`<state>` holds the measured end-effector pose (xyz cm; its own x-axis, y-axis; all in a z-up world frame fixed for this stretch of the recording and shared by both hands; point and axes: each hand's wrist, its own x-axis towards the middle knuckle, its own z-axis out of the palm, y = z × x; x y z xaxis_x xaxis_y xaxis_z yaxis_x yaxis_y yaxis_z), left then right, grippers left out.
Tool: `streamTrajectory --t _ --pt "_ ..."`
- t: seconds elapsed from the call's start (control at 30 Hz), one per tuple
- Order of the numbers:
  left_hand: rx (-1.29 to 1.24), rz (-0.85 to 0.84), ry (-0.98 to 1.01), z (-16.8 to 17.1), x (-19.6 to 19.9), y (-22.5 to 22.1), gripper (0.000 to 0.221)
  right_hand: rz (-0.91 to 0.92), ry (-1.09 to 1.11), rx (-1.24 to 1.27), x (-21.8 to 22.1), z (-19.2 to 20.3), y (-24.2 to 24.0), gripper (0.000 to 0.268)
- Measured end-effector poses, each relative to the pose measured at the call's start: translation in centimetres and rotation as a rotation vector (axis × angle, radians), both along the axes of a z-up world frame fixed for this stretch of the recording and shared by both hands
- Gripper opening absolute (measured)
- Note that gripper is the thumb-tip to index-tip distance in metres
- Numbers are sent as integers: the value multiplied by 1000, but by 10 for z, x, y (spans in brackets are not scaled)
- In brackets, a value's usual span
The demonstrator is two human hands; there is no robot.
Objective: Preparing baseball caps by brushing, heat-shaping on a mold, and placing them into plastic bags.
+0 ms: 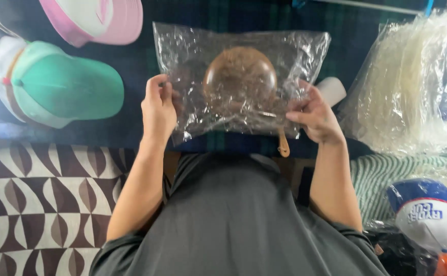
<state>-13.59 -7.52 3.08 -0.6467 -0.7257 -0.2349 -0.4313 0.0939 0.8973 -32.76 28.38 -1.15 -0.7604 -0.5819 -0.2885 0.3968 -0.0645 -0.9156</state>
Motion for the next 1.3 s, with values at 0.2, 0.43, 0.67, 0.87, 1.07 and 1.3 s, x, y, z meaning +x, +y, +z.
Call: streamTrajectory --t 0.2,0.43,0.67,0.87,1.07,1.3 --pt "-955 -518 -571 84 -20 37 96 213 -81 231 6 51 -13 99" --pt "-839 -1054 -443 85 -62 44 106 201 505 582 21 105 -24 103" --pt "-1017 -935 -311 41 -43 60 106 569 1433 1323 36 86 -122 86" --pt "-932 -757 -216 36 -23 45 104 174 1386 885 41 62 -115 72" --pt "-604 -158 -128 -18 -1 27 113 -67 1453 666 39 26 -101 71" --pt "196 -14 -87 -38 -20 -1 56 -414 177 520 -3 43 -73 90"
